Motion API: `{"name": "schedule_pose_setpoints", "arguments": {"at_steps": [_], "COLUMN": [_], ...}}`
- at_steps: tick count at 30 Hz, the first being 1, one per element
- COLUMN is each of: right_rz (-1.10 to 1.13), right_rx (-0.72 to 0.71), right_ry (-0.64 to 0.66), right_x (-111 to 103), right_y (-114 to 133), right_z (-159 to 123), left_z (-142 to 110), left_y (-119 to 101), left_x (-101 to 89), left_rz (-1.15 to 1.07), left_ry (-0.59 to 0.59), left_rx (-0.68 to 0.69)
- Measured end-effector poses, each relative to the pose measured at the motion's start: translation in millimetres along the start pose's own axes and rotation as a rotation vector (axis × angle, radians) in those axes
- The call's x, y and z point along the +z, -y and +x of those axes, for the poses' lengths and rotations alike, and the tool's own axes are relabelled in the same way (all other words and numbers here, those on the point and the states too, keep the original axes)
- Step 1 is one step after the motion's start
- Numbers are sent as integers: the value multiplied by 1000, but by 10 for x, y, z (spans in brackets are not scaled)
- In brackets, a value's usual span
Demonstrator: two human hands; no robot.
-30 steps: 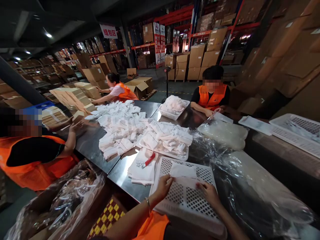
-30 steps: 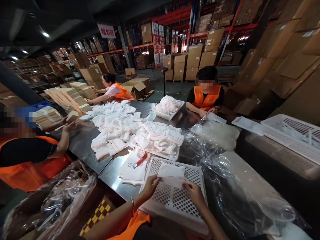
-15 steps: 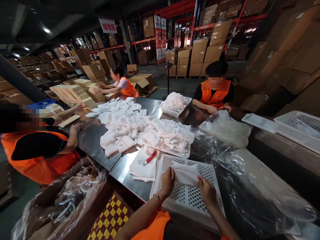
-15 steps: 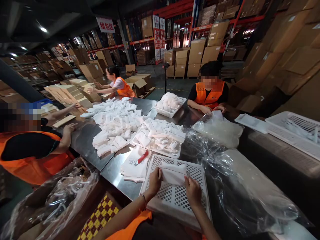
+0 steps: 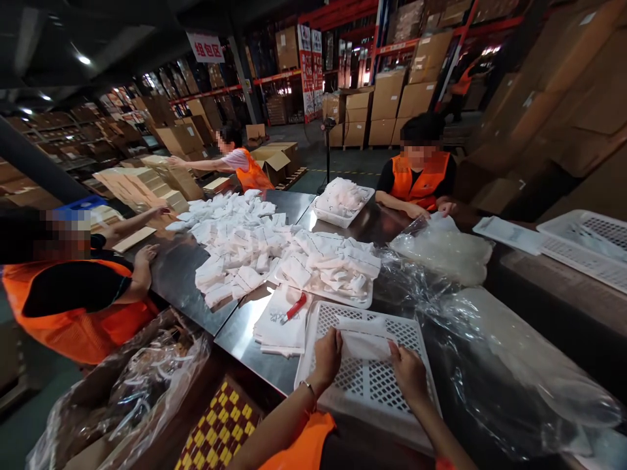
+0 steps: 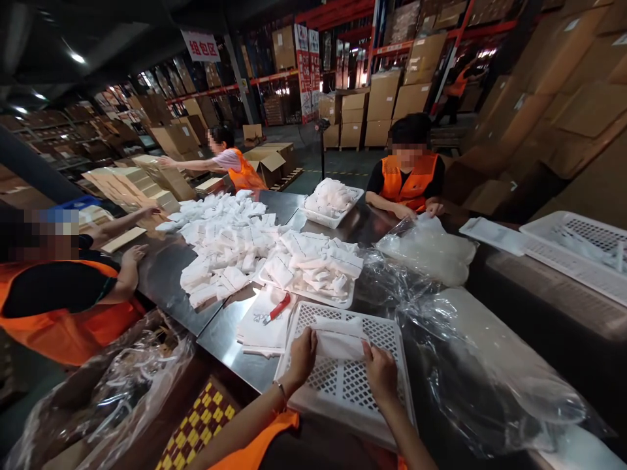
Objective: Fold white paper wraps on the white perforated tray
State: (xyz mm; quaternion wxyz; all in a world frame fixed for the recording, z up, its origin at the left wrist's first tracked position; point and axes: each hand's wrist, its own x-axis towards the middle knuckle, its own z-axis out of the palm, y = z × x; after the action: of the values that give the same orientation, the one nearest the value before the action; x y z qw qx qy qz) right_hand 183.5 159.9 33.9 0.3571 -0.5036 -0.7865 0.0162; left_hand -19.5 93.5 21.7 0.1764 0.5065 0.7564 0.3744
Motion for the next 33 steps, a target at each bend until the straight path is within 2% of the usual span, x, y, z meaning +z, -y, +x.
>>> {"name": "schedule_pose_setpoints", "arguments": {"at_steps": [4,17,21,26,30,32,33], "right_rz": [-20,-133,-167,-247,-331,-409,-438], "right_rx": [-68,-189,-172,-113,-57,-33,-58], "right_ry": [-26,-59,-32,45,82,44,20], "right_x": [6,37,53,105,65,33,35], "right_y": [-20,-32,-40,-65,-24,38,73], "right_z": [15,100,103,109,160,205,228], "left_z": [-6,0,2,70,118,130,139], "left_y": [29,7,-34,-107,-155,-188,-211], "left_x": [22,-12,-51,-83,-161,-172,-155], "left_rz": [-19,104,244,304,411,480,513], "left_ry": [-32,-19,3,28,64,-3,-60], "left_rx": [6,-7,-2,-6,21,72,146]}}
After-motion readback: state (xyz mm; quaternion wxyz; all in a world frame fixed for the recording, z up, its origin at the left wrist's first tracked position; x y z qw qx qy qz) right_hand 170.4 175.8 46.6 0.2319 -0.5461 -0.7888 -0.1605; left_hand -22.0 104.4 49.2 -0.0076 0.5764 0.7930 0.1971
